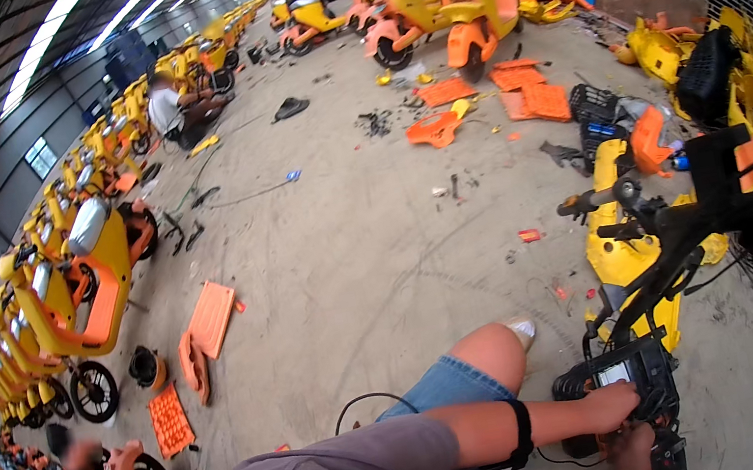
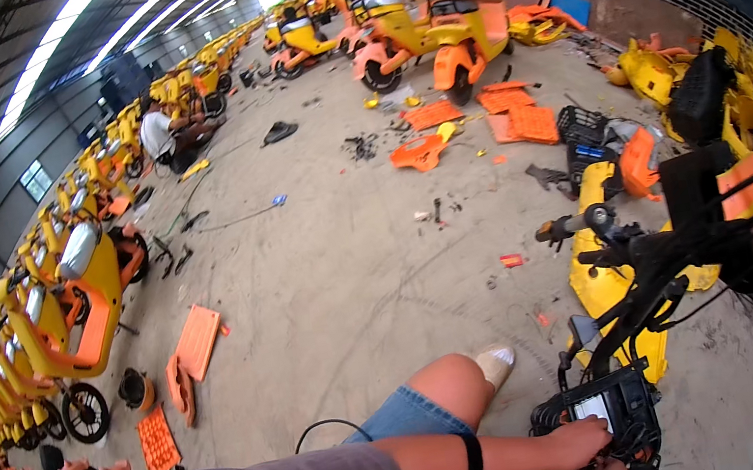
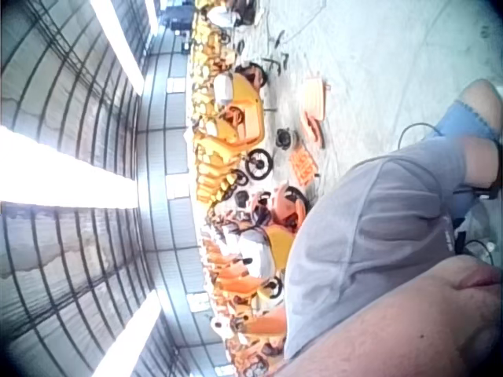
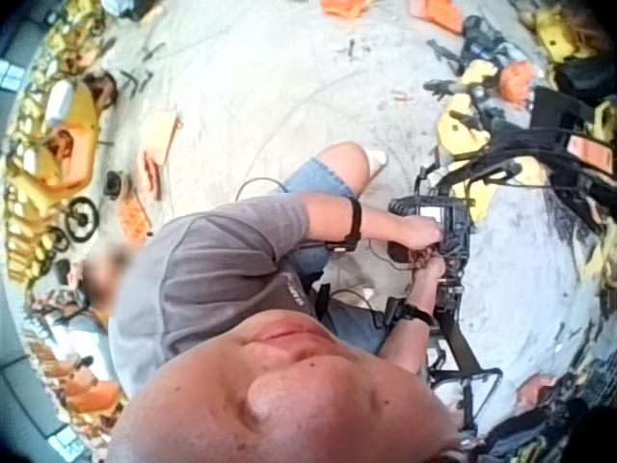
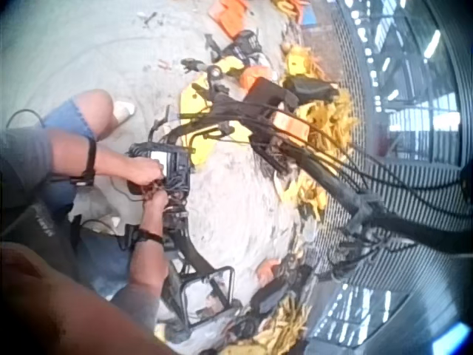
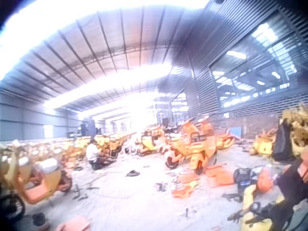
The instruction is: The person sits on the floor of a workshop and repairs the electrical wiring of a yellow electric scooter. They use a screwdriver to open the control box, strip wire ends with pliers, and connect the wires to the internal components.
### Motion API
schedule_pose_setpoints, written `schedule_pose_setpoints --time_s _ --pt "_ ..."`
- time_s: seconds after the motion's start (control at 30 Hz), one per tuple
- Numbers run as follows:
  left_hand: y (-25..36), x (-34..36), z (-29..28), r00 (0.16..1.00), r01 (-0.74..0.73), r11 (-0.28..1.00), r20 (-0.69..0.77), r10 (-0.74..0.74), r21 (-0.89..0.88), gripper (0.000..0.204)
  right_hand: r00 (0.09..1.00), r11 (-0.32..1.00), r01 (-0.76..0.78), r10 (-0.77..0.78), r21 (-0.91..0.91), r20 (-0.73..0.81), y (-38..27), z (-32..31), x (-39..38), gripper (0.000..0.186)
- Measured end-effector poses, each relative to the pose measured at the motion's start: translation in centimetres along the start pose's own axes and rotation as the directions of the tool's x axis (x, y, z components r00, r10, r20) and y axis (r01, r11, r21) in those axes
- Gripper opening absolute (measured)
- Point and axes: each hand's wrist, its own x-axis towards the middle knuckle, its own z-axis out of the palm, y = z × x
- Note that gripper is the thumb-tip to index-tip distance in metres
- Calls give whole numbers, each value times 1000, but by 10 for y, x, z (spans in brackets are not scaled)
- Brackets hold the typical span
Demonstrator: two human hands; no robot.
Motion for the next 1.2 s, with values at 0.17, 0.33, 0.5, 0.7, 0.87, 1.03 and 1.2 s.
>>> schedule_pose_setpoints --time_s 0.17,0.33,0.5,0.7,0.87,1.03,1.2 --pt "-2 -5 -8 999 -33 999 -1 33 -8 21 979 958 29 -85 -285 -186 -10 42 -75 16" --pt "0 -8 -8 999 -39 999 -22 39 -15 21 976 990 20 -50 -141 -211 -1 45 -88 13" --pt "12 6 -14 994 108 991 34 -105 -74 31 993 993 48 -59 -105 -107 -4 29 -87 25" --pt "9 12 -27 993 75 995 -85 -80 -60 31 1000 999 -16 15 43 23 -3 32 -87 16" --pt "19 23 -72 986 151 964 105 -131 -217 27 999 981 32 -24 194 -43 -2 59 -86 21" --pt "-7 1 -10 997 -9 998 -81 4 -63 29 1000 986 -13 11 -165 -14 18 44 -88 25" --pt "16 3 -13 996 -32 985 -93 16 -169 22 937 998 -18 40 -68 347 7 2 -61 28"
